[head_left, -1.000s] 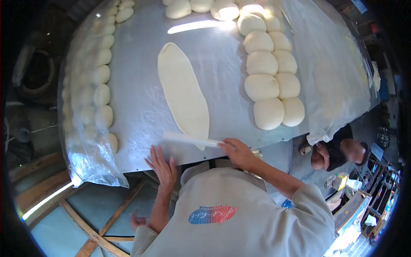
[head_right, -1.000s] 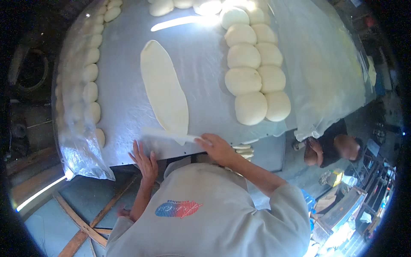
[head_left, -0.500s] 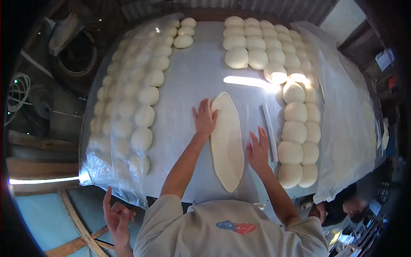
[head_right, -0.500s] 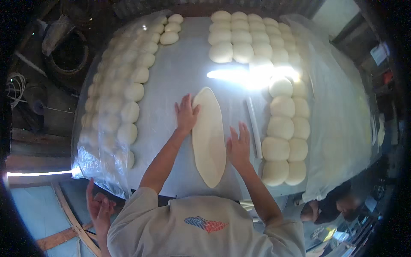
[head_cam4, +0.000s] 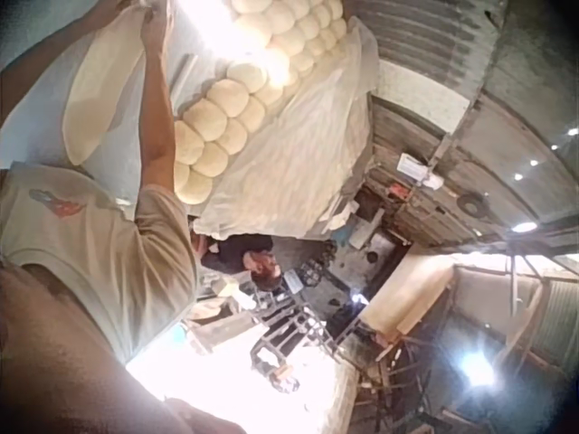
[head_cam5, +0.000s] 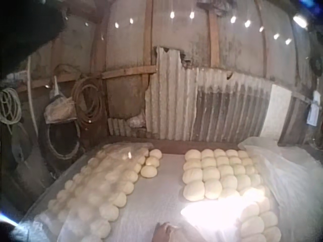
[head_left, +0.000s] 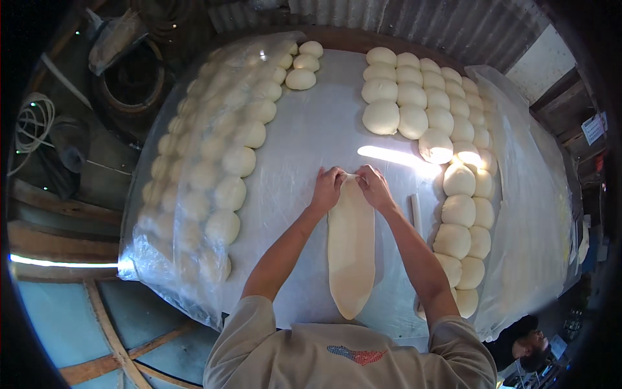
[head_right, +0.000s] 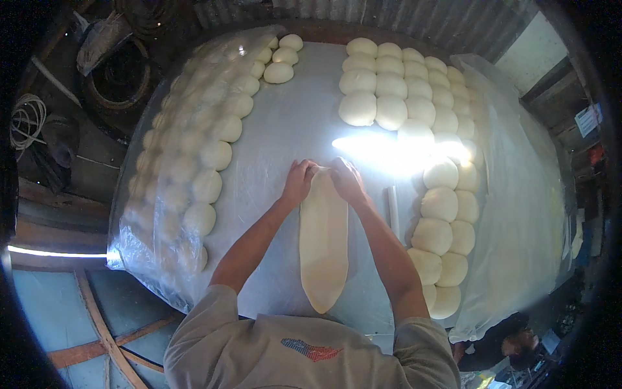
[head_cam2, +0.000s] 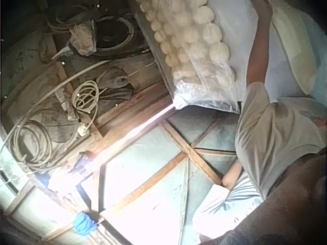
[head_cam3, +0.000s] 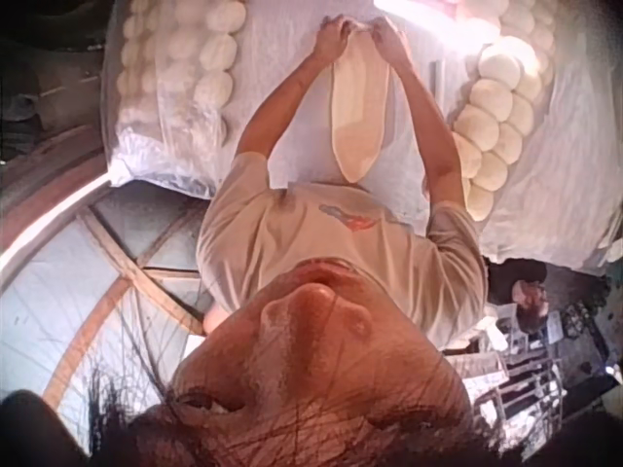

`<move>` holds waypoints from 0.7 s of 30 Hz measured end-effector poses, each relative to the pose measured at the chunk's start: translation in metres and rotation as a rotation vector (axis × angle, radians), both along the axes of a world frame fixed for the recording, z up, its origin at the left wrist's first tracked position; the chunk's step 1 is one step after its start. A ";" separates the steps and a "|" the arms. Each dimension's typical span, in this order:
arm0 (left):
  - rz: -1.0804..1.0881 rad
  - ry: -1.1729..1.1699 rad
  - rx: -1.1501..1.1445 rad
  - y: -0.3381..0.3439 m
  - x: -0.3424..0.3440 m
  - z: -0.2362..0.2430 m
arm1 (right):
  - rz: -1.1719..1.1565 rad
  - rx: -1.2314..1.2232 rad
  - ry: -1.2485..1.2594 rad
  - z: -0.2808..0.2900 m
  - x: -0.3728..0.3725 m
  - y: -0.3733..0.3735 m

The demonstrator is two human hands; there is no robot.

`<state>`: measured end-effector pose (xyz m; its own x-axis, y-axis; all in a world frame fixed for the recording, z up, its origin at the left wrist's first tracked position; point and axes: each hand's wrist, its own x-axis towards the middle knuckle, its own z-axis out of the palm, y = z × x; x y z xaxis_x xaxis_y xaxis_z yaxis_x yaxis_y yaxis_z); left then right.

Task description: The person prepares dough by rolling it flat with a rolling pin and then rolling it into a cylindrical shape by hand.

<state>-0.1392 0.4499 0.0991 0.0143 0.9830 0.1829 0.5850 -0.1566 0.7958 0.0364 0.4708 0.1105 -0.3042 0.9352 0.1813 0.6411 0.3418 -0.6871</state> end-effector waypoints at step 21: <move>-0.329 -0.583 -0.233 -0.234 0.017 0.269 | 0.266 -0.422 0.729 0.271 0.088 -0.232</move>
